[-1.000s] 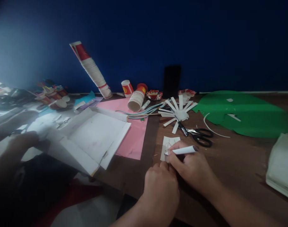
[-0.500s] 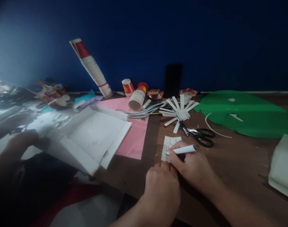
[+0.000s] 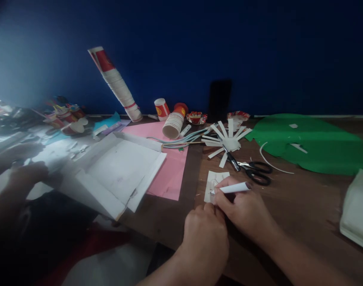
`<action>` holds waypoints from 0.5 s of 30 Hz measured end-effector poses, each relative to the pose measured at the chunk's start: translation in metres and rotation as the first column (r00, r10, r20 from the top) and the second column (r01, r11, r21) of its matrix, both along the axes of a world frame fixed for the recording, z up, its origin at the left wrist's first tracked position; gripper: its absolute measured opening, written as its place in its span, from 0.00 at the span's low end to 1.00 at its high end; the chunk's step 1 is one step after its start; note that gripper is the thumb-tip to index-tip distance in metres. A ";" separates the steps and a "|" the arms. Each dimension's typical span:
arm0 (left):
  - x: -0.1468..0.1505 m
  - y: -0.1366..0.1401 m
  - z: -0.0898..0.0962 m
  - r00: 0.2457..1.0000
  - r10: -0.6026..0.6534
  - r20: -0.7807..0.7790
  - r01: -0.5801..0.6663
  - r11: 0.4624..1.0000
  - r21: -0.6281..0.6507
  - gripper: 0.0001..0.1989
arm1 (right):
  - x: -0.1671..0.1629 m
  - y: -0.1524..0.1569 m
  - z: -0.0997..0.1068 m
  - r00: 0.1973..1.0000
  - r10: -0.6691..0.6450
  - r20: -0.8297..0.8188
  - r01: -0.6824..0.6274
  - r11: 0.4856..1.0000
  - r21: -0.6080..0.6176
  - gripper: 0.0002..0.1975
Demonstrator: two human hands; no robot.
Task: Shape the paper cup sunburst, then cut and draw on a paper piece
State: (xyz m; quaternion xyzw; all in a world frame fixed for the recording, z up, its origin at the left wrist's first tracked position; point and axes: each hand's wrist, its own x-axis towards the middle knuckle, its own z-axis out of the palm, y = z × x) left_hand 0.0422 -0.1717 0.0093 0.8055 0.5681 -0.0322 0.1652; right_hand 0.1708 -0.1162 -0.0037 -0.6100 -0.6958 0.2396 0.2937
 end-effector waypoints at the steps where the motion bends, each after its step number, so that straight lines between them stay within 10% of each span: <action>1: 0.000 0.000 0.001 1.000 0.002 -0.001 -0.002 1.000 -0.008 0.18 | 0.000 0.000 0.000 1.000 -0.007 0.008 0.007 1.000 -0.008 0.12; 15: 0.000 -0.002 -0.003 1.000 0.011 0.021 -0.011 1.000 0.009 0.18 | -0.001 0.000 0.002 0.999 -0.032 0.015 0.032 0.999 0.022 0.12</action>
